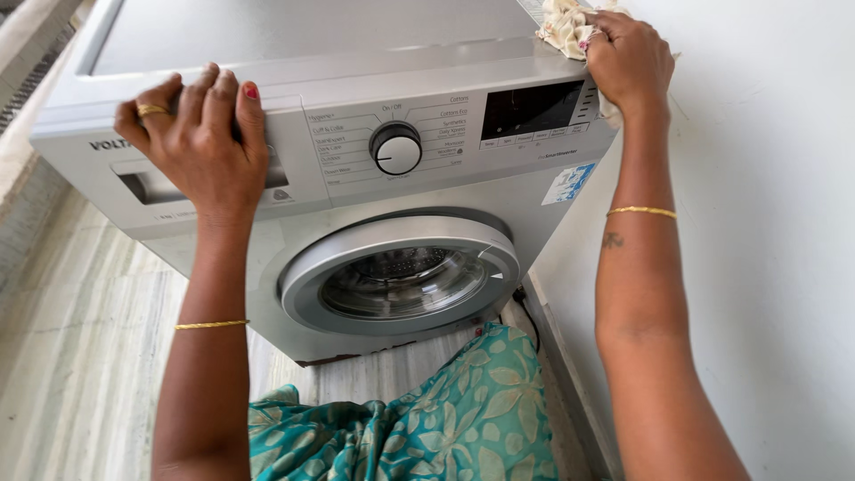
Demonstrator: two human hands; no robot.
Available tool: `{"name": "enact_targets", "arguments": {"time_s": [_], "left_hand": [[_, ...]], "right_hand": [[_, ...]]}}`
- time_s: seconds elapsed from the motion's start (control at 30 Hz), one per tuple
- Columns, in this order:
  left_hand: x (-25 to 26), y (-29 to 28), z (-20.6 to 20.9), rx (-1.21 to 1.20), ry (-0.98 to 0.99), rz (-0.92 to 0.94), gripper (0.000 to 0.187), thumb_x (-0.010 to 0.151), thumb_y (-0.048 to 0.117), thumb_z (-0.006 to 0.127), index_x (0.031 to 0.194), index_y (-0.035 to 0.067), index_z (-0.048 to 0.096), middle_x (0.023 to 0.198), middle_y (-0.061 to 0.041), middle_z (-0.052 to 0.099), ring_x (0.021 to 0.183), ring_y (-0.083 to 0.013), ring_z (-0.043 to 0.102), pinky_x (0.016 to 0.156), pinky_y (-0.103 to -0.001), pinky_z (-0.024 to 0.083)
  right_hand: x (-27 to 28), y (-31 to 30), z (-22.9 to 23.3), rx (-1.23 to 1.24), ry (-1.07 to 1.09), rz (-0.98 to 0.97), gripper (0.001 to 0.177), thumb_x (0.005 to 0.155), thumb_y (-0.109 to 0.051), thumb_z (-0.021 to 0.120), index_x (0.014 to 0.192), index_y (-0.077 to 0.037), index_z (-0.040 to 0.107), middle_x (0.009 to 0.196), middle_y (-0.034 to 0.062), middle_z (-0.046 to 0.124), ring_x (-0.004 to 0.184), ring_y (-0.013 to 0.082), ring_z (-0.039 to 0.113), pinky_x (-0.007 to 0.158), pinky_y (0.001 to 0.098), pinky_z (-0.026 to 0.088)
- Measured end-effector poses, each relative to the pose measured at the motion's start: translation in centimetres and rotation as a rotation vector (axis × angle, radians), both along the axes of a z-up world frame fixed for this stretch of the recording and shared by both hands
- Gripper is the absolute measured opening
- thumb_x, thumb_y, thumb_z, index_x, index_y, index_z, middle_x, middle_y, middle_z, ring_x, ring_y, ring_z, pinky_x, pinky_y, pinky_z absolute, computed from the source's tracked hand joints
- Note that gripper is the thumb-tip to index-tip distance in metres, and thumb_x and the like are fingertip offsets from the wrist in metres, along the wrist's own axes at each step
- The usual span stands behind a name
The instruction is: The person sits on the floor and wipes the exterior of a front-loading washing machine with a cloth. They clean the door seal, the front panel, and the top surface of the machine.
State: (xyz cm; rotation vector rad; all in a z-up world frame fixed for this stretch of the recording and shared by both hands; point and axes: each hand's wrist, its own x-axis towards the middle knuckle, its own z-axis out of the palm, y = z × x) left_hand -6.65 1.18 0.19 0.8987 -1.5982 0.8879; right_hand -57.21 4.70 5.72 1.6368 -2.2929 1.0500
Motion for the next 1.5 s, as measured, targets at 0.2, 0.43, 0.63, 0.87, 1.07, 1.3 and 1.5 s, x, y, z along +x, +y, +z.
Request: {"name": "enact_targets", "arguments": {"time_s": [0.2,0.43,0.63,0.87,1.07,1.3,1.5], "left_hand": [[-0.5,0.0,0.7,0.022,0.060,-0.004,0.035,0.114,0.028,0.051,0.110,0.008,0.079,0.114,-0.004,0.079,0.122,-0.0287,0.060,0.112,-0.049,0.028],[0.0,1.1,1.8,0.345,0.151,-0.157,0.077,0.113,0.067,0.029,0.154,0.002,0.035,0.151,-0.020,0.054,0.138,-0.0339,0.055,0.112,-0.056,0.028],[3.0,-0.2,6.8,0.608,0.084,0.042,0.092,0.099,0.084,0.016,0.167,0.023,0.009,0.170,-0.022,0.025,0.152,-0.0462,0.023,0.121,-0.056,0.007],[7.3,-0.5,8.0,0.919,-0.034,0.189,0.092,0.087,0.088,0.010,0.159,0.033,0.030,0.162,-0.012,0.030,0.149,-0.0364,0.022,0.123,-0.062,0.007],[7.8,-0.2,7.1,0.932,-0.038,0.110,0.082,0.091,0.084,0.017,0.144,0.035,0.057,0.156,-0.007,0.046,0.147,-0.0395,0.036,0.102,-0.065,0.040],[8.4,0.5,7.2,0.769,-0.151,0.111,0.079,0.092,0.084,0.025,0.140,0.034,0.061,0.149,-0.013,0.053,0.136,-0.0454,0.045,0.096,-0.073,0.043],[8.6,0.1,6.6,0.654,-0.175,0.082,0.095,0.086,0.089,0.029,0.134,0.017,0.067,0.138,-0.025,0.058,0.128,-0.0493,0.051,0.086,-0.072,0.047]], "right_hand": [[10.7,-1.1,2.9,0.419,0.306,0.101,0.054,0.099,-0.042,0.035,0.153,-0.047,0.034,0.168,-0.0165,0.018,0.155,0.0230,0.020,0.125,0.0599,0.012],[32.3,-2.8,4.2,0.507,0.412,0.371,0.054,0.103,-0.051,0.021,0.157,-0.049,0.018,0.169,-0.0125,0.009,0.156,0.0298,0.010,0.122,0.0641,0.013],[40.0,-2.3,2.9,0.281,0.641,0.597,0.067,0.101,-0.060,0.027,0.161,-0.034,0.016,0.167,0.0013,0.010,0.153,0.0310,0.017,0.121,0.0580,0.017],[22.7,-3.9,2.1,0.370,0.497,0.430,0.058,0.103,-0.047,0.032,0.160,-0.045,0.022,0.168,-0.0074,0.015,0.150,0.0346,0.028,0.120,0.0624,0.019],[7.8,-3.6,2.5,0.524,0.322,0.264,0.059,0.100,-0.041,0.030,0.158,-0.033,0.027,0.172,-0.0131,0.004,0.157,0.0299,0.007,0.122,0.0696,0.004],[17.3,-5.7,3.4,0.613,0.456,0.456,0.066,0.098,-0.037,0.035,0.159,-0.042,0.011,0.169,-0.0091,0.003,0.156,0.0304,0.002,0.120,0.0682,0.002],[33.7,-9.6,4.6,0.422,0.694,0.907,0.067,0.095,-0.021,0.040,0.157,-0.038,0.023,0.173,-0.0086,0.008,0.157,0.0311,0.010,0.122,0.0653,0.005]]}}
